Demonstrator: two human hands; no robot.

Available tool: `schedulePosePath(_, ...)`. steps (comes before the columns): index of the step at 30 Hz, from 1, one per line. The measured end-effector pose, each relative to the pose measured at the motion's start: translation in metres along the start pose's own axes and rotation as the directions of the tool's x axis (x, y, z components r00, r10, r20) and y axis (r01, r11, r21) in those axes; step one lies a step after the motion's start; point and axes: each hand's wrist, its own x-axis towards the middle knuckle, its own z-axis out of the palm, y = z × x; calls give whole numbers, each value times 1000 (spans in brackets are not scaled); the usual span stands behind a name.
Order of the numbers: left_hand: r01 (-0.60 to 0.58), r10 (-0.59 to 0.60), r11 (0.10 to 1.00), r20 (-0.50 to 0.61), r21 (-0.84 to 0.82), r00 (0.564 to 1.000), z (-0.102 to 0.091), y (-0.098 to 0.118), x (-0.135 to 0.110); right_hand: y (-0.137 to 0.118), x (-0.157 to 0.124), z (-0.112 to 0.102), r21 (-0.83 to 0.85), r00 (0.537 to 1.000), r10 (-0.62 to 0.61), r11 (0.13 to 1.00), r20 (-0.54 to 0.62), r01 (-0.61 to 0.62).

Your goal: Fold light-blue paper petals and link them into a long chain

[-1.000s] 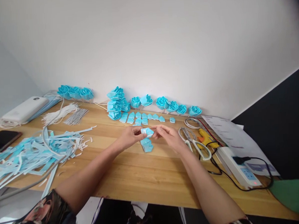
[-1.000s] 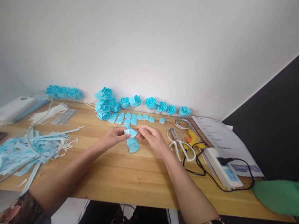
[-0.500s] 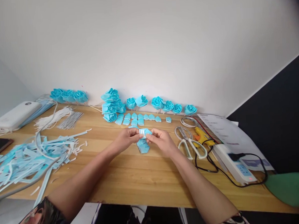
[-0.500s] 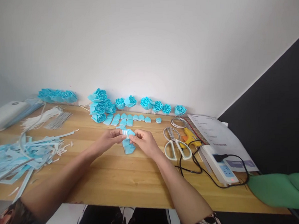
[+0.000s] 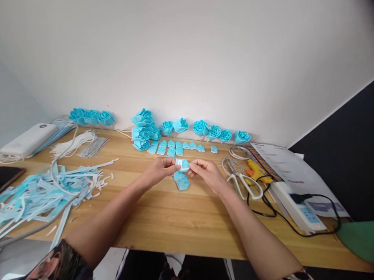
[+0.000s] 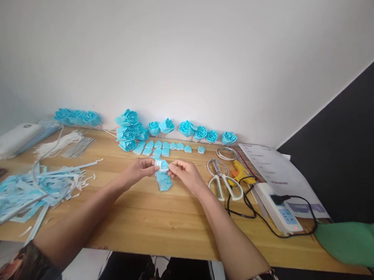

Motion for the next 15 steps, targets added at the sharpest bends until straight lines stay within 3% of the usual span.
schedulePosePath(7, -18, 18, 1000, -52, 9, 999, 0, 1, 0, 8, 4, -3, -151, 998, -67, 986, -19, 64)
schedulePosePath(15, -17, 18, 1000, -72, 11, 997, 1, -8, 5, 1, 17, -35, -270, 948, -190, 956, -255, 119)
